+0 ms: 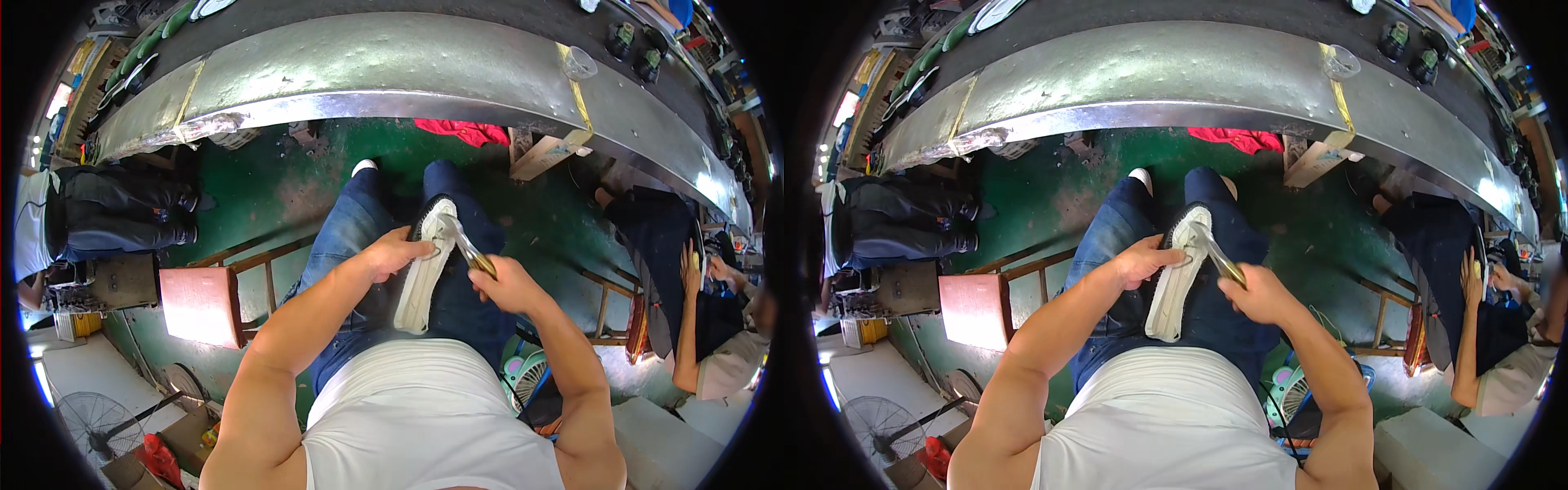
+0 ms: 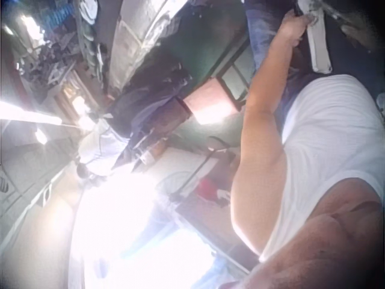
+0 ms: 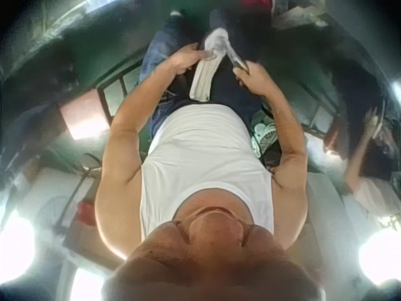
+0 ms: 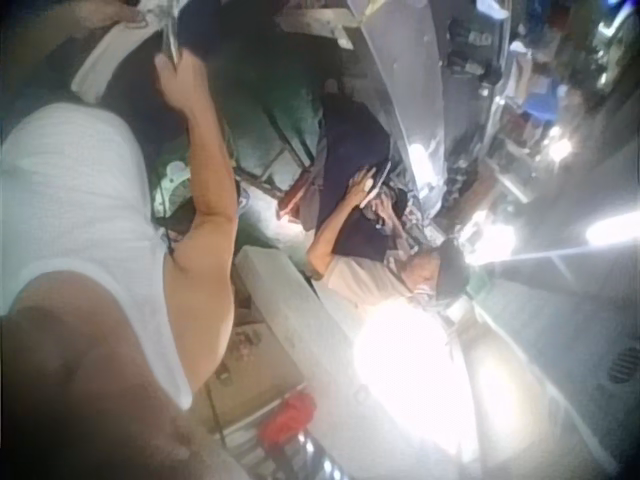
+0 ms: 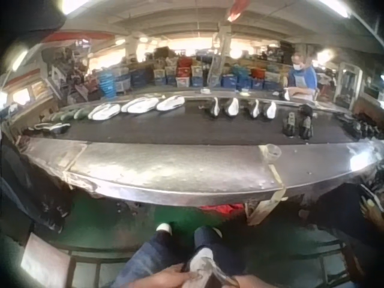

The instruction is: The recorder is assembling shoes by pulling the upper material over the last and securing it with a hammer and pliers.

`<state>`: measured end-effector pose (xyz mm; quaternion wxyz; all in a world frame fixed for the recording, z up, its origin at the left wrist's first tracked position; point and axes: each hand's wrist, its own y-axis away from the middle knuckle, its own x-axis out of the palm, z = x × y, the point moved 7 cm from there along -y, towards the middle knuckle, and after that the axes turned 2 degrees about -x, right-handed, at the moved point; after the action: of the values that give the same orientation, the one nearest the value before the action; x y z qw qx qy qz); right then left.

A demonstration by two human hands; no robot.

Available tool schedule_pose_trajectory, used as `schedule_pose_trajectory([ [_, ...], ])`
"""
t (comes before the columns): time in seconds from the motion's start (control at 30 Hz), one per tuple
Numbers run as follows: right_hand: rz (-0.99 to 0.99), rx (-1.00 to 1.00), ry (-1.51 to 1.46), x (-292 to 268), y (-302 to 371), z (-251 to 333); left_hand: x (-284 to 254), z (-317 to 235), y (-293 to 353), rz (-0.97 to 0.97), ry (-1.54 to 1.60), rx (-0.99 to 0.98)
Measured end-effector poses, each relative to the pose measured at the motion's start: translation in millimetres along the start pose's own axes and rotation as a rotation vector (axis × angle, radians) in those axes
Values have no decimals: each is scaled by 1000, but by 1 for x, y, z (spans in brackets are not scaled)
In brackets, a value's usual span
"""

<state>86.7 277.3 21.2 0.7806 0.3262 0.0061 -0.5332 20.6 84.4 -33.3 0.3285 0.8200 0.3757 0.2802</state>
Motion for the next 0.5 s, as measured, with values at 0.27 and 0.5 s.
schedule_pose_trajectory([
  [0.27,85,-290,394,40,52,9,-5,15,-20,138,152,-18],
  [0.5,-54,-309,489,46,44,6,-7,20,-18,107,151,15],
])
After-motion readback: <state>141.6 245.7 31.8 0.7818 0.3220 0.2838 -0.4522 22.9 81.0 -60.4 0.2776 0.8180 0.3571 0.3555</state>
